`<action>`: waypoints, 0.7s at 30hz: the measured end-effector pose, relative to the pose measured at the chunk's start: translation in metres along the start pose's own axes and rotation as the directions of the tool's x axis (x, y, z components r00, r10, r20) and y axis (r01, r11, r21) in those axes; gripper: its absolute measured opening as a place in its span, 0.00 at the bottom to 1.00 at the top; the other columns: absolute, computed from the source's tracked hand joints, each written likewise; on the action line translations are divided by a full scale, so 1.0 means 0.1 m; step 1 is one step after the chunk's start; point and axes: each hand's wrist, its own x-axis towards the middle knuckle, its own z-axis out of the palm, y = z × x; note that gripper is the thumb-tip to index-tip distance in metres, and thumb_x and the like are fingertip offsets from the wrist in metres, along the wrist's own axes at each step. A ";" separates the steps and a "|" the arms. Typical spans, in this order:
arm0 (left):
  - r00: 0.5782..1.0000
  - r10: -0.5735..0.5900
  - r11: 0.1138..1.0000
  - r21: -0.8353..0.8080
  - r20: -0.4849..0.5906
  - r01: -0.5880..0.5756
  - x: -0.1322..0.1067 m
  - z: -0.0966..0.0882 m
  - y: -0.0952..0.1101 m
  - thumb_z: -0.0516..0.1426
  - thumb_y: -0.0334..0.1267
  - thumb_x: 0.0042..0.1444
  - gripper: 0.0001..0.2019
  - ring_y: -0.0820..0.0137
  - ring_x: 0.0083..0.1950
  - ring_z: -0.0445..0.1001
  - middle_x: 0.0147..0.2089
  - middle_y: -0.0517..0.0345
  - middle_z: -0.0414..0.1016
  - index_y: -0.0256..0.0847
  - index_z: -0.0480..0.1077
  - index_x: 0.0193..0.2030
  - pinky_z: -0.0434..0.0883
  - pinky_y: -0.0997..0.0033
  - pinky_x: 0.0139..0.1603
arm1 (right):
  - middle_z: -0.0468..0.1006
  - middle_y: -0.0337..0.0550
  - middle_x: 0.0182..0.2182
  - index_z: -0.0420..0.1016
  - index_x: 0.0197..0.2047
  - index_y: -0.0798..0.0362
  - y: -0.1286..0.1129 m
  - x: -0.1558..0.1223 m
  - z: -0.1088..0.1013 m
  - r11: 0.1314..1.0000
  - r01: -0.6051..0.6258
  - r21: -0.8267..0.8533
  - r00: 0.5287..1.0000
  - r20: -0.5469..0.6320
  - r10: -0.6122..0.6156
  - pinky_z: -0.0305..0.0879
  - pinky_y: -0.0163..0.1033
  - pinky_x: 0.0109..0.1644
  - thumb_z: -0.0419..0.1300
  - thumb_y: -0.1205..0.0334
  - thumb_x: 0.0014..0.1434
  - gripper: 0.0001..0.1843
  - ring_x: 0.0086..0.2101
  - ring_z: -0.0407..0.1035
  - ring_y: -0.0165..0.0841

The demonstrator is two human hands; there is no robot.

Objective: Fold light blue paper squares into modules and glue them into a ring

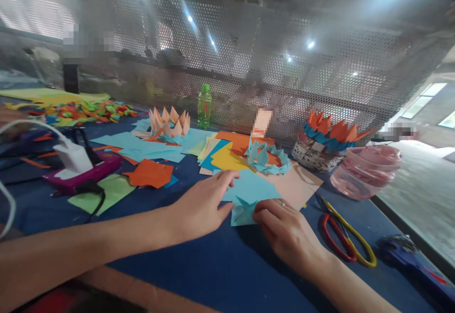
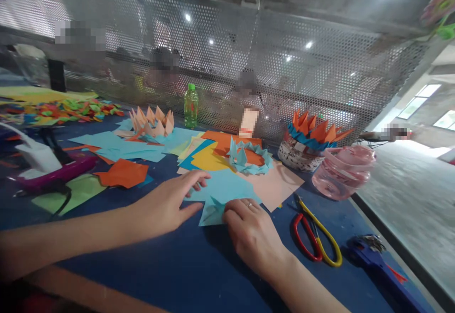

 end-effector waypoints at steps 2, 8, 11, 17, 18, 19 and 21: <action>0.981 0.190 0.967 0.165 0.049 -0.196 -0.03 -0.02 0.06 0.53 0.33 0.56 0.14 0.63 0.51 0.69 0.50 0.53 0.69 0.43 0.66 0.50 0.65 0.63 0.51 | 0.73 0.46 0.34 0.70 0.35 0.54 -0.01 0.00 -0.01 1.000 0.001 0.016 1.000 0.028 -0.001 0.64 0.38 0.39 0.48 0.74 0.59 0.11 0.34 0.67 0.32; 0.885 0.391 0.800 0.381 0.255 -0.463 -0.11 0.13 0.12 0.49 0.40 0.62 0.14 0.64 0.37 0.71 0.32 0.53 0.73 0.39 0.71 0.31 0.66 0.65 0.36 | 0.74 0.45 0.33 0.71 0.36 0.53 -0.05 0.00 -0.06 0.999 -0.028 0.034 0.994 0.108 0.024 0.65 0.40 0.39 0.48 0.75 0.58 0.12 0.33 0.68 0.33; 0.868 0.401 0.763 0.418 0.292 -0.493 -0.16 0.19 0.07 0.49 0.42 0.62 0.14 0.65 0.33 0.70 0.31 0.54 0.72 0.38 0.71 0.32 0.64 0.65 0.32 | 0.75 0.45 0.34 0.71 0.42 0.53 -0.06 0.01 -0.08 0.999 -0.023 0.036 0.990 0.139 0.018 0.66 0.41 0.39 0.51 0.72 0.59 0.11 0.34 0.69 0.35; 0.870 0.430 0.778 0.391 0.241 -0.492 -0.27 0.20 0.02 0.48 0.39 0.63 0.12 0.66 0.33 0.69 0.33 0.55 0.73 0.40 0.71 0.35 0.62 0.64 0.29 | 0.76 0.41 0.33 0.72 0.38 0.49 -0.05 0.01 -0.08 0.997 -0.005 0.072 0.985 0.174 -0.008 0.66 0.40 0.38 0.53 0.69 0.61 0.08 0.33 0.69 0.33; 0.868 0.446 0.773 0.394 0.220 -0.497 -0.28 0.20 0.02 0.49 0.38 0.62 0.12 0.66 0.33 0.69 0.32 0.55 0.72 0.40 0.71 0.35 0.62 0.63 0.29 | 0.76 0.41 0.34 0.72 0.38 0.49 -0.05 0.01 -0.06 0.995 -0.031 0.096 0.987 0.161 0.016 0.67 0.39 0.38 0.53 0.70 0.61 0.08 0.33 0.69 0.32; 0.851 0.473 0.749 0.404 0.229 -0.525 -0.29 0.21 0.03 0.49 0.37 0.61 0.11 0.65 0.33 0.68 0.32 0.55 0.72 0.40 0.71 0.34 0.62 0.62 0.29 | 0.76 0.41 0.34 0.72 0.38 0.49 -0.05 0.01 -0.05 0.991 -0.058 0.120 0.987 0.157 0.039 0.67 0.39 0.39 0.53 0.70 0.61 0.08 0.34 0.69 0.32; 0.832 0.507 0.717 0.426 0.225 -0.552 -0.31 0.23 0.03 0.50 0.36 0.61 0.11 0.64 0.32 0.67 0.31 0.55 0.72 0.41 0.72 0.33 0.62 0.60 0.29 | 0.75 0.40 0.36 0.71 0.38 0.49 -0.04 0.00 -0.01 0.976 -0.127 0.177 0.982 0.159 0.099 0.67 0.37 0.39 0.54 0.69 0.61 0.07 0.35 0.68 0.31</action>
